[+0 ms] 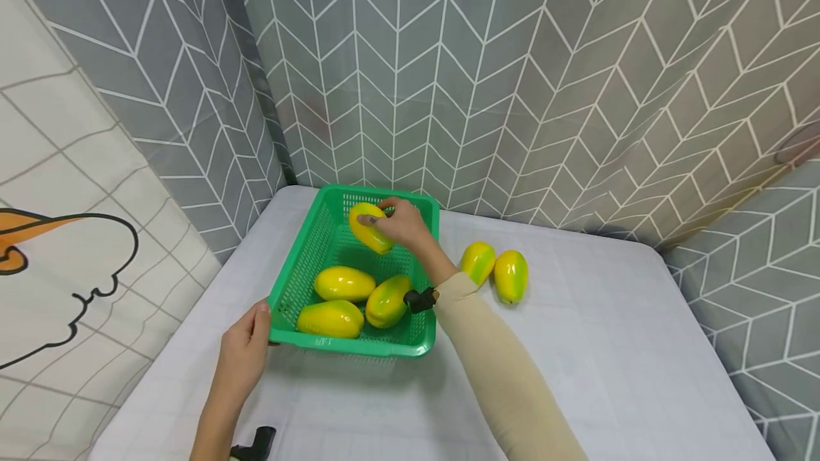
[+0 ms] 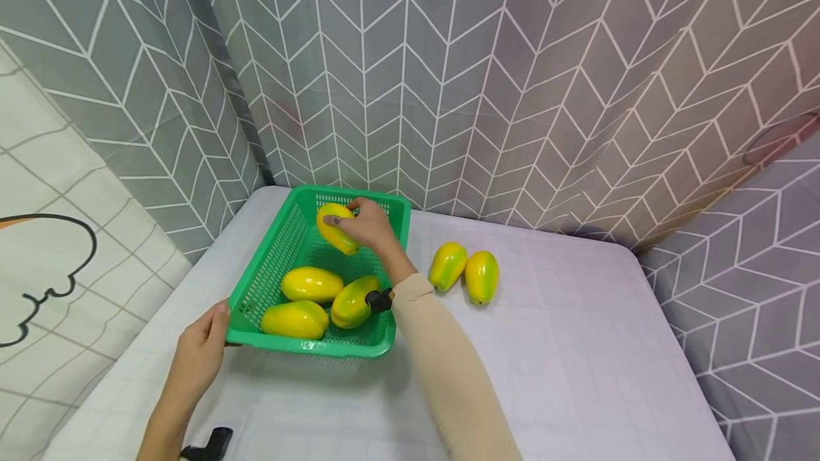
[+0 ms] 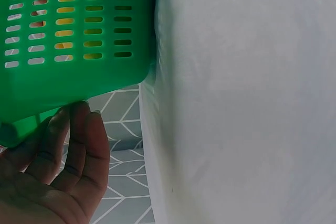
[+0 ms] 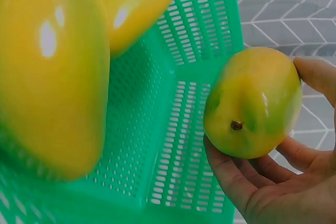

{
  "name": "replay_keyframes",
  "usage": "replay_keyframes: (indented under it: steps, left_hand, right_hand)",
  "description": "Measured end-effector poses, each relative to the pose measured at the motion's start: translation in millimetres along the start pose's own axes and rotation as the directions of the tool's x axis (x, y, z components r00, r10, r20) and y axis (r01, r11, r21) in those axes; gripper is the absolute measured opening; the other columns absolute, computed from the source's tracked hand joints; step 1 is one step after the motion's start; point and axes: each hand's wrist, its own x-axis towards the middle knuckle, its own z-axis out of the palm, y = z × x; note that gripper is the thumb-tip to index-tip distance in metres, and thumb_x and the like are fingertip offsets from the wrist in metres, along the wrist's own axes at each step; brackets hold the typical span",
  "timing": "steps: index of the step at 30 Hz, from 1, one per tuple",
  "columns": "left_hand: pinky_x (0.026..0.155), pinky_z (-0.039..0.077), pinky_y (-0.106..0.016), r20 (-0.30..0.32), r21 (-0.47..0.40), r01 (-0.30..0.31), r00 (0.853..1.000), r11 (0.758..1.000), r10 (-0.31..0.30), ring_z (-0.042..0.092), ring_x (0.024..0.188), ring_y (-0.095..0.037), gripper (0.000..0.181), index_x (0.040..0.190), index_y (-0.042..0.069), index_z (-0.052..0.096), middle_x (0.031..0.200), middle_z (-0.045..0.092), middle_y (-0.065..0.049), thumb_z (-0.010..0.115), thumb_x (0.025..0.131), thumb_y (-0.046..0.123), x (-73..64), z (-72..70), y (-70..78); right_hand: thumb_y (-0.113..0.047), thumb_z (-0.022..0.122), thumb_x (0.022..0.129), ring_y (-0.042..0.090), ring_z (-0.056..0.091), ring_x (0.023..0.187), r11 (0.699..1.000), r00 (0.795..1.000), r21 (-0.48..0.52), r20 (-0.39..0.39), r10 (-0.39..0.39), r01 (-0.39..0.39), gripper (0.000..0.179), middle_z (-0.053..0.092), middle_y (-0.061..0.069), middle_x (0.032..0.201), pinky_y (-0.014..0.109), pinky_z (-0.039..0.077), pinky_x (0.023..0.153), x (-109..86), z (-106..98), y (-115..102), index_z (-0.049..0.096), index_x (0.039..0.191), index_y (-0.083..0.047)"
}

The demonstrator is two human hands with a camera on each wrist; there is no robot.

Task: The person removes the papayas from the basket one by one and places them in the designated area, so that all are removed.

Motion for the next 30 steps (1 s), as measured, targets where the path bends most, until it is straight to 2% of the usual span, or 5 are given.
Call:
replay_keyframes:
  steps: [10,17,21,27,30]
  left_hand:
    - [0.069,0.047,-0.021,0.001,0.039,0.003,1.000,0.999,-0.003,0.055,0.082,-0.012,0.053,0.145,-0.001,0.061,0.098,0.069,-0.017,0.035,0.116,0.035,2.8,-1.6,-1.3]
    - [0.074,0.047,-0.016,0.010,0.049,0.013,1.000,0.999,-0.014,0.057,0.094,-0.019,0.053,0.147,-0.003,0.059,0.116,0.071,-0.021,0.035,0.116,0.033,4.8,-2.8,-1.6]
    - [0.073,0.047,-0.017,0.014,0.038,0.022,1.000,0.999,-0.022,0.056,0.091,-0.016,0.054,0.147,-0.002,0.059,0.110,0.071,-0.019,0.035,0.116,0.035,5.0,-1.9,-0.6]
    - [0.077,0.047,-0.013,0.011,0.037,0.023,1.000,0.999,-0.023,0.058,0.097,-0.019,0.055,0.148,-0.002,0.058,0.122,0.071,-0.021,0.034,0.116,0.036,3.8,-1.8,0.9]
    - [0.072,0.047,-0.016,0.002,0.032,0.018,1.000,0.999,-0.018,0.057,0.089,-0.015,0.055,0.146,-0.002,0.060,0.111,0.071,-0.020,0.034,0.116,0.037,3.5,-1.2,1.2]
  right_hand:
    - [-0.057,0.070,0.097,0.033,0.066,0.123,1.000,0.998,0.017,-0.060,0.018,-0.017,0.067,0.064,0.016,0.142,0.047,0.057,0.101,-7.8,-29.5,16.4,0.060,0.145,-0.011]
    - [-0.059,0.068,0.097,0.034,0.066,0.120,1.000,0.997,0.003,-0.079,0.025,-0.025,0.070,0.065,0.018,0.141,0.047,0.057,0.100,-11.6,-44.2,26.4,0.059,0.145,-0.009]
    - [-0.061,0.067,0.097,0.034,0.066,0.119,0.999,0.995,0.016,-0.093,0.038,-0.036,0.071,0.065,0.018,0.140,0.047,0.057,0.099,-13.9,-52.2,30.6,0.059,0.145,-0.009]
    - [-0.062,0.068,0.096,0.036,0.064,0.122,0.999,0.992,0.033,-0.118,0.038,-0.034,0.071,0.064,0.019,0.141,0.050,0.056,0.101,-18.4,-63.5,38.1,0.060,0.144,-0.009]
    - [-0.062,0.067,0.096,0.036,0.064,0.122,0.999,0.991,0.039,-0.129,0.035,-0.031,0.072,0.064,0.019,0.141,0.051,0.056,0.102,-21.3,-67.5,42.2,0.059,0.144,-0.009]
